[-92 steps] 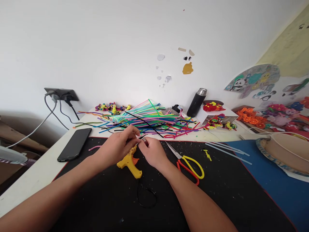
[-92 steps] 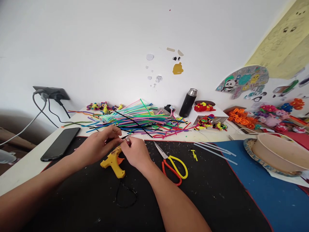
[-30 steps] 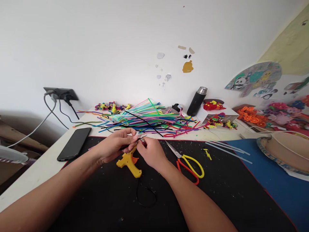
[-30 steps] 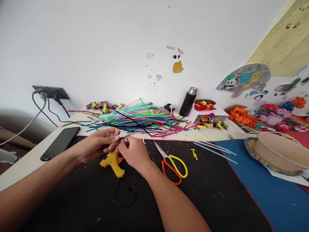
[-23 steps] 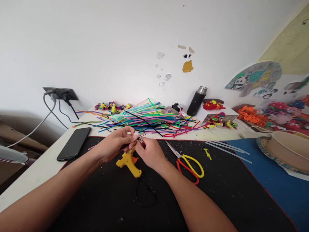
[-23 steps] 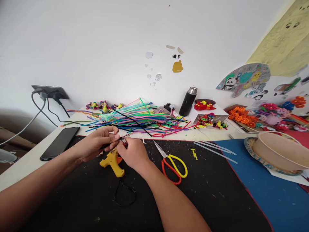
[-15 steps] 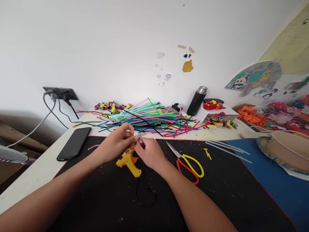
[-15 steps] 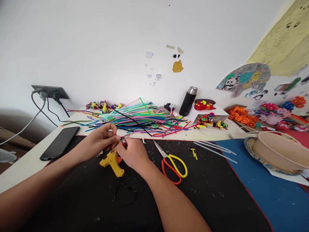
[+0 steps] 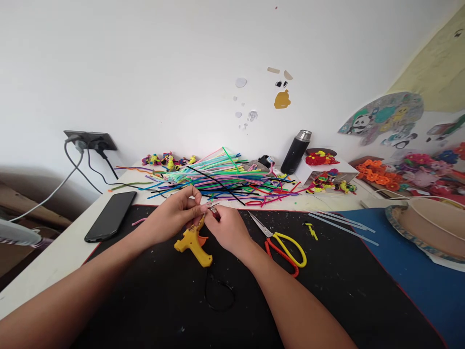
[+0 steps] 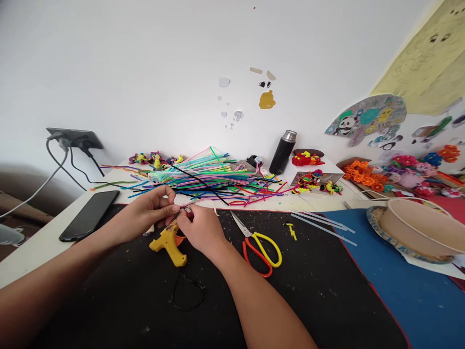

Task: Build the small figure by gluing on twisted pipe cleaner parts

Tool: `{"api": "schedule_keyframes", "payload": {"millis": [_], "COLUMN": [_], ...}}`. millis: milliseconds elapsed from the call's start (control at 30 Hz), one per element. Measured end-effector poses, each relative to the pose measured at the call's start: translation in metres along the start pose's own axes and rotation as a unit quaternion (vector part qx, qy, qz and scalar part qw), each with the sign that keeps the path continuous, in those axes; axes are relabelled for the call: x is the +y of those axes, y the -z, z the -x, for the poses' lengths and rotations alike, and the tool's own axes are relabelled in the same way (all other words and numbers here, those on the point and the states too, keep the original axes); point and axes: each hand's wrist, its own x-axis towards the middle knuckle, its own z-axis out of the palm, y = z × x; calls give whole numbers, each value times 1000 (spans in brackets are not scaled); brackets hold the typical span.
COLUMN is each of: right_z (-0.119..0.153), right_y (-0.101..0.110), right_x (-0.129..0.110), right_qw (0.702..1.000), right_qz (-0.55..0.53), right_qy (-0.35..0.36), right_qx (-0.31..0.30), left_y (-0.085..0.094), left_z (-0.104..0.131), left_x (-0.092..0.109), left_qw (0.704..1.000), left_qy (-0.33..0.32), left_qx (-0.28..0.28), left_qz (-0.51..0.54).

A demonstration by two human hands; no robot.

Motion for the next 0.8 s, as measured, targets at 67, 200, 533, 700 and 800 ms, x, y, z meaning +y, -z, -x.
{"api": "schedule_keyframes", "payload": {"millis": [67, 200, 533, 700, 800], "right_z": [0, -1, -1, -1, -1], "right_y": [0, 1, 0, 0, 0], "right_x": [0, 0, 1, 1, 0], "right_qw": [1000, 1000, 1000, 1000, 1000], "right_qz": [-4, -11, -13, -10, -7], "right_qy": [4, 8, 11, 14, 12], "right_qx": [6, 13, 21, 18, 18], "left_y": [1, 1, 0, 0, 0], "left_z": [-1, -1, -2, -3, -2], "left_x": [1, 1, -5, -4, -3], "left_qw": [999, 988, 972, 976, 978], "left_qy": [12, 44, 77, 71, 73], "left_qx": [-13, -26, -23, -16, -10], "left_qz": [41, 142, 222, 205, 194]}}
